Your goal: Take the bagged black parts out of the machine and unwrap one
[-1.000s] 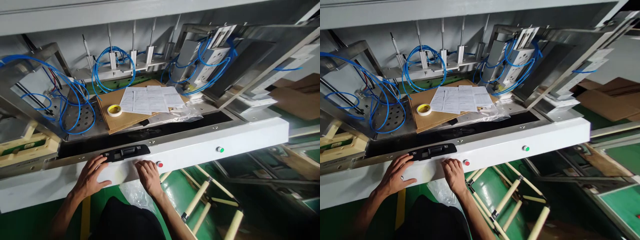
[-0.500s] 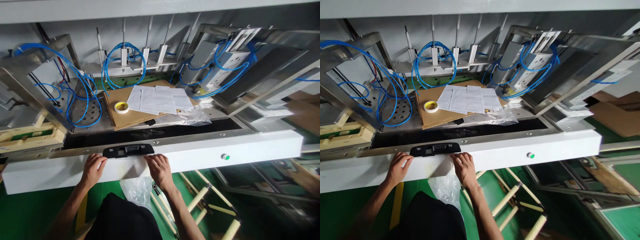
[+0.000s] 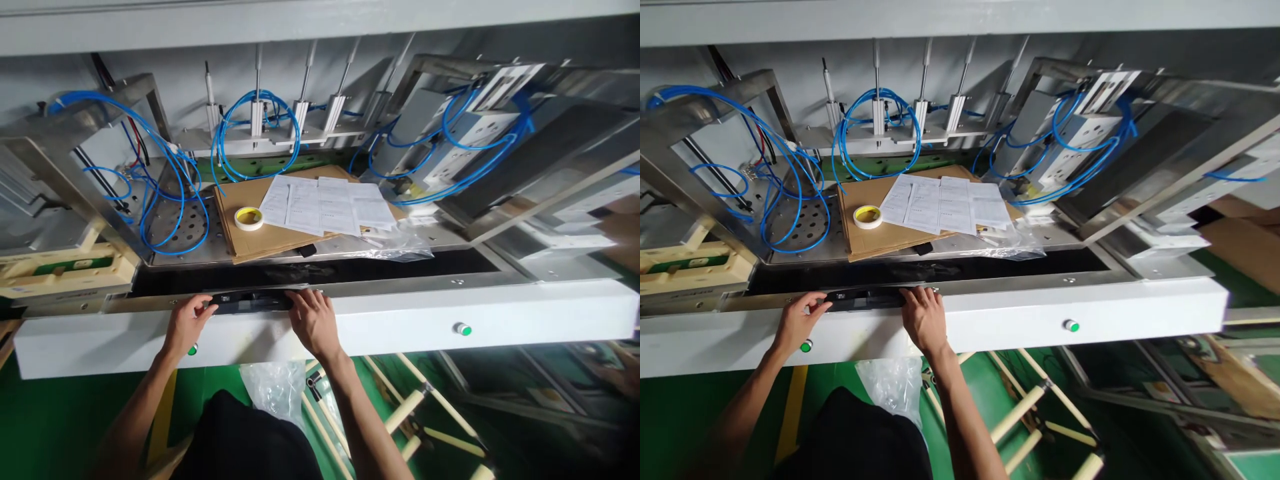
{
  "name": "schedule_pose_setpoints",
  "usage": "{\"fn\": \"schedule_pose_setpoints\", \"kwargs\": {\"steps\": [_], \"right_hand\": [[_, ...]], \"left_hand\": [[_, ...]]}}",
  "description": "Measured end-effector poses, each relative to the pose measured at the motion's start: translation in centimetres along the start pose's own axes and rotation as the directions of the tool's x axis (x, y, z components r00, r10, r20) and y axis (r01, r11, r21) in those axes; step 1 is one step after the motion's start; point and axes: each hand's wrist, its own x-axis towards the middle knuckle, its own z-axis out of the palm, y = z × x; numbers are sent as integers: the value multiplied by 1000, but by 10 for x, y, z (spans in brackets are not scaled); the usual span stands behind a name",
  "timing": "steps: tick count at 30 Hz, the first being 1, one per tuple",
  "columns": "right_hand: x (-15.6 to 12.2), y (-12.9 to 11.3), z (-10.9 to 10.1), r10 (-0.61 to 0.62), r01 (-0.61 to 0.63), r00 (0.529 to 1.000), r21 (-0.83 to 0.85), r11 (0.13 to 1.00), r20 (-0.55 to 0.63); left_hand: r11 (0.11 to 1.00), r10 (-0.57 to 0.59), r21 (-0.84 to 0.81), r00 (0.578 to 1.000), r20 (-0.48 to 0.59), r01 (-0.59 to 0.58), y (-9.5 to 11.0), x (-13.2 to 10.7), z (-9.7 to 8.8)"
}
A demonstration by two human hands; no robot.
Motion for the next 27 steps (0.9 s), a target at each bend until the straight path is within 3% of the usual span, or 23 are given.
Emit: {"fn": "schedule_pose_setpoints", "kwargs": {"steps": [5, 8, 9, 11, 12, 14, 16, 18, 23, 27], "right_hand": [[5, 3, 3, 1, -1, 1000, -23, 1000, 3], [9, 5, 6, -5, 5, 1000, 4, 1000, -20], [10, 6, 7, -3, 4, 1000, 17, 1000, -17], [12, 6, 7, 2, -2, 1000, 41, 999, 3], [12, 6, 7, 6, -6, 1000, 49, 999, 14], [12, 4, 6, 11, -13, 1000, 59, 998, 29], [12, 3, 6, 14, -16, 1000, 66, 998, 28], [11, 3, 6, 7, -9, 1000, 71, 997, 26], [5, 6, 2, -9, 7, 1000, 103, 995, 26], [-12, -4, -10, 14, 5, 989, 131, 991, -149]], "left_hand": [[995, -96, -19, 995, -22, 96, -3, 8, 5], [994, -105, 1, 984, -143, 106, 2, 6, -1], [997, -61, 40, 972, -226, 72, 7, 3, -4], [979, 148, 186, 925, -350, -86, 21, -8, -7], [937, 294, 283, 897, -330, -203, 30, -14, -6], [780, 534, 431, 841, -84, -453, 47, -26, 2], [619, 594, 475, 768, 237, -625, 57, -32, 16], [541, 539, 500, 735, 412, -676, 56, -29, 33], [522, 413, 573, 774, 479, -632, 27, -13, 50], [512, 409, 559, 757, 509, -652, 20, -16, 45]]}}
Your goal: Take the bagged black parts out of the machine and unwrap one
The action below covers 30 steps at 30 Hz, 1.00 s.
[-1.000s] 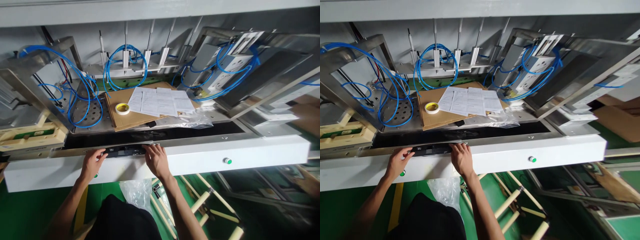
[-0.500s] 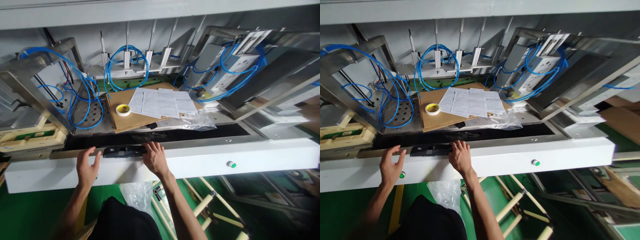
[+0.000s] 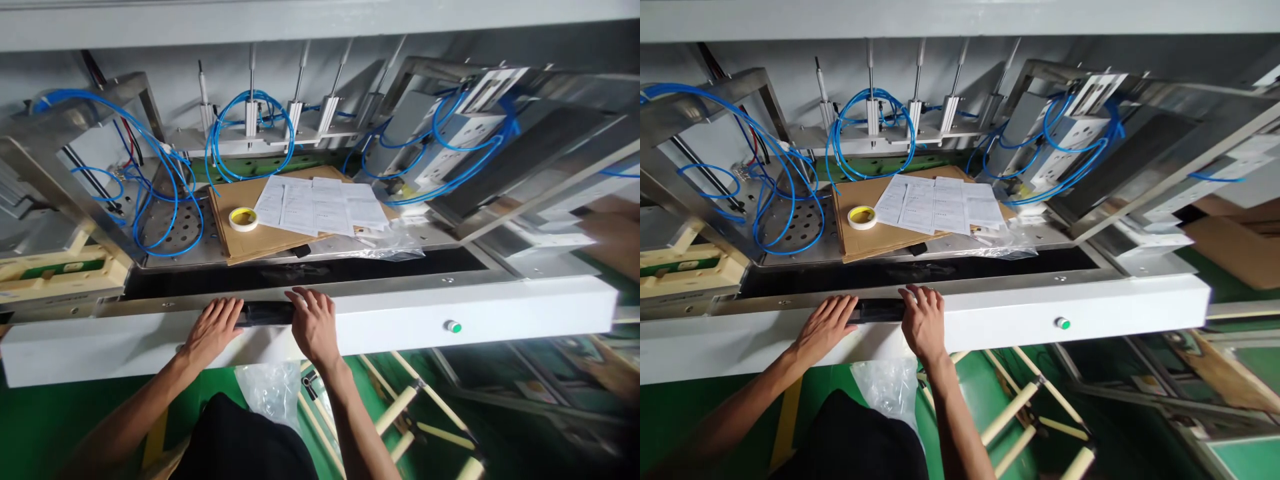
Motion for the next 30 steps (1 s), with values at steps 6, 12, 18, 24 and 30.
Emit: {"fn": "schedule_pose_setpoints", "kwargs": {"steps": [6, 12, 18, 24, 30], "right_hand": [[-32, -43, 3, -193, 192, 981, 95, 977, 3], [-23, -51, 16, -223, 212, 958, 77, 974, 182], [4, -56, 12, -157, 141, 953, 81, 987, 257], [34, -56, 26, -81, 86, 956, -6, 996, 281], [50, -45, 44, -43, 59, 960, -49, 997, 278]], "left_hand": [[987, 44, -154, 999, 4, -43, 0, -6, -19], [956, 71, -285, 997, 3, -68, -5, 1, -40], [983, -7, -183, 995, -102, -11, 1, 3, -56], [993, -21, -120, 985, -169, 0, -1, 4, -41], [972, 11, -233, 998, -58, -24, -15, 19, -21]]}}
